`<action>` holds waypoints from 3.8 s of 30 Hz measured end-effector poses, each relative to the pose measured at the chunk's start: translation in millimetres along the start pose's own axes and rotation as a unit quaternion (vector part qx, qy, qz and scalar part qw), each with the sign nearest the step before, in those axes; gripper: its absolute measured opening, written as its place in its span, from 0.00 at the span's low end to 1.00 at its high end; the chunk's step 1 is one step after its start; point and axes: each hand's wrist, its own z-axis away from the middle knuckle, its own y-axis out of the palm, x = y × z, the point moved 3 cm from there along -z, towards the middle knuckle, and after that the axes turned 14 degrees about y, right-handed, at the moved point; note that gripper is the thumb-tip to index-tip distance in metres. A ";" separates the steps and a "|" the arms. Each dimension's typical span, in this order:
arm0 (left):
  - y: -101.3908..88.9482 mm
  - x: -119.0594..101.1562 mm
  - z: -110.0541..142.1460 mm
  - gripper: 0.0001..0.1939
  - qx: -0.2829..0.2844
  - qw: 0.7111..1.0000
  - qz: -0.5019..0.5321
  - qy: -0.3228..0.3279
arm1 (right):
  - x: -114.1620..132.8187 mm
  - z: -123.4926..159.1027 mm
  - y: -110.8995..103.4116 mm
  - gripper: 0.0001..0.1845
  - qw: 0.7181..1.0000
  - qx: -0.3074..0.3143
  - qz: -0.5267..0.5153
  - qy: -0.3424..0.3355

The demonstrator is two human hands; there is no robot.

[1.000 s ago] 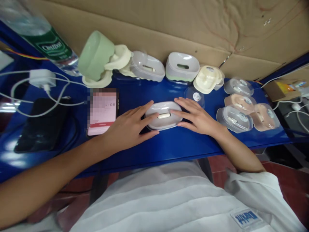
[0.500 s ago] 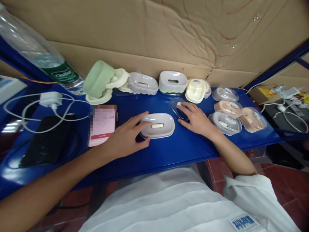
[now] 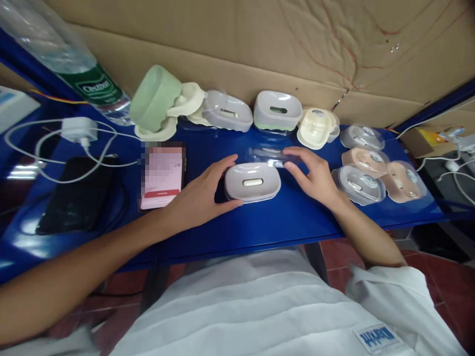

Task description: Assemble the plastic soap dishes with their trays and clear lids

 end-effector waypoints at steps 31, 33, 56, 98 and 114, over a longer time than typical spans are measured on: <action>-4.2 -5.3 3.1 0.33 0.021 0.975 -0.196 0.102 | 20.0 16.8 22.3 0.23 0.976 0.112 0.046 -0.183; -4.8 -5.2 2.3 0.34 0.025 0.978 -0.186 0.088 | 19.6 16.9 23.1 0.24 0.976 0.113 0.044 -0.180; -108.6 66.5 -23.1 0.36 -0.222 0.926 -0.306 -0.004 | 14.7 15.8 21.1 0.38 0.979 0.070 0.055 -0.183; -34.8 23.4 -16.1 0.20 0.053 0.922 -0.330 0.198 | 10.5 13.9 -8.9 0.35 0.966 0.156 0.175 -0.110; -27.6 19.7 -10.8 0.22 0.082 0.922 -0.316 0.210 | -9.1 10.5 -69.6 0.45 0.985 0.121 0.125 -0.012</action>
